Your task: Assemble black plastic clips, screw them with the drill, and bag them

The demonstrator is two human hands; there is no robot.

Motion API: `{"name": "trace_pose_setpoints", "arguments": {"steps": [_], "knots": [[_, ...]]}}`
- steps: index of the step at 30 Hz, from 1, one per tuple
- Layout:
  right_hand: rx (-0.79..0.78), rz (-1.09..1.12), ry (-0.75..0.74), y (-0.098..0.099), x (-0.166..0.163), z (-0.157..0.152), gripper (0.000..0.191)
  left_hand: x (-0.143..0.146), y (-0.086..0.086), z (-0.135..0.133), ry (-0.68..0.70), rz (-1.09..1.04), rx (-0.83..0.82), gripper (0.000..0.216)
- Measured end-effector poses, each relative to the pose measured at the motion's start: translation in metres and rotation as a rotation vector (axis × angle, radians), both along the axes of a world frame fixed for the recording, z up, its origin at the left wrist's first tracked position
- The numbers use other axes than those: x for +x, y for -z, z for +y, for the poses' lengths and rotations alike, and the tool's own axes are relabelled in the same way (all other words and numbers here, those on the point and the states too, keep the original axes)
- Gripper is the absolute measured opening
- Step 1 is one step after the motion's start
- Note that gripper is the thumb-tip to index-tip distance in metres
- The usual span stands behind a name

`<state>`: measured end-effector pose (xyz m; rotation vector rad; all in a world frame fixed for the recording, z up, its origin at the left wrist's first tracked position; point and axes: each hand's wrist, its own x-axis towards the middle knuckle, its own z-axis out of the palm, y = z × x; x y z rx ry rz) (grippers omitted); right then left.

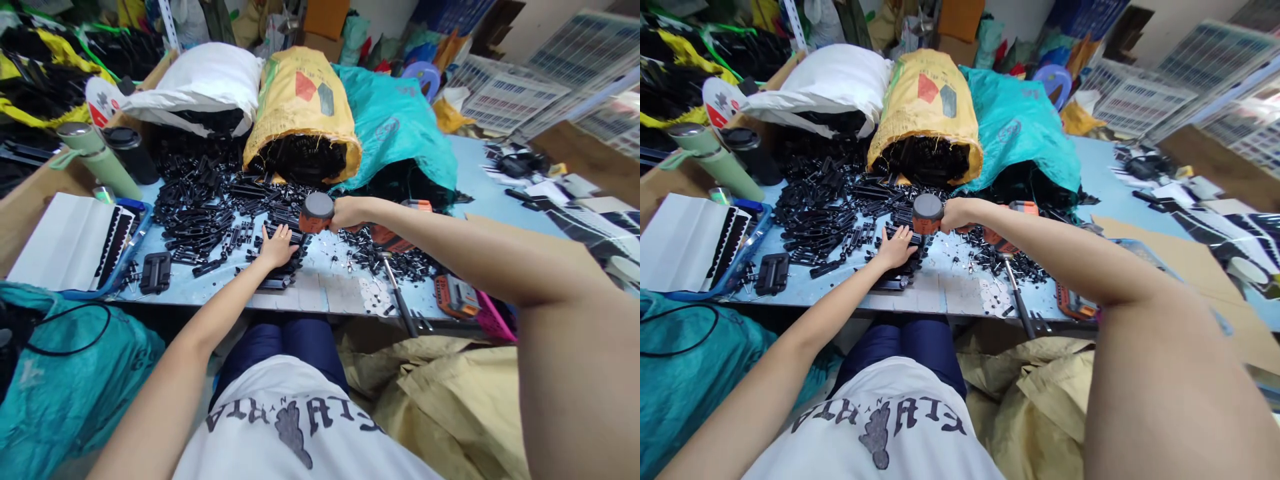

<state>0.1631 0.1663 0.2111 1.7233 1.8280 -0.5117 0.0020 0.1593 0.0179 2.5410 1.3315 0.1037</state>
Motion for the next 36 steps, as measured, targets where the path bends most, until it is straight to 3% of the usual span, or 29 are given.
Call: {"name": "trace_pose_setpoints", "arguments": {"steps": [4,7,12,17,25,32,36], "knots": [[-0.008,0.064,0.003,-0.002,-0.003,-0.013,0.014,-0.009,0.002,-0.034,0.031,-0.019,-0.093,0.074],[0.012,0.06,0.004,0.004,-0.007,-0.019,0.015,-0.014,0.007,-0.047,0.021,-0.036,-0.058,0.078],[0.001,0.015,0.027,0.009,-0.013,-0.03,0.016,-0.016,0.011,-0.049,0.035,-0.059,0.005,0.08],[0.075,0.05,0.069,0.002,-0.004,-0.04,0.013,-0.021,0.01,-0.052,0.032,-0.064,0.028,0.079],[0.003,0.109,0.089,-0.002,-0.008,-0.034,0.013,-0.033,0.013,-0.064,0.022,-0.074,0.077,0.085],[-0.034,0.126,0.023,0.011,-0.019,-0.023,0.024,-0.032,0.013,-0.061,0.026,-0.069,0.072,0.087],[0.044,0.044,-0.063,0.005,-0.027,-0.031,0.025,-0.037,0.012,-0.066,0.054,-0.042,0.068,0.093]]}}
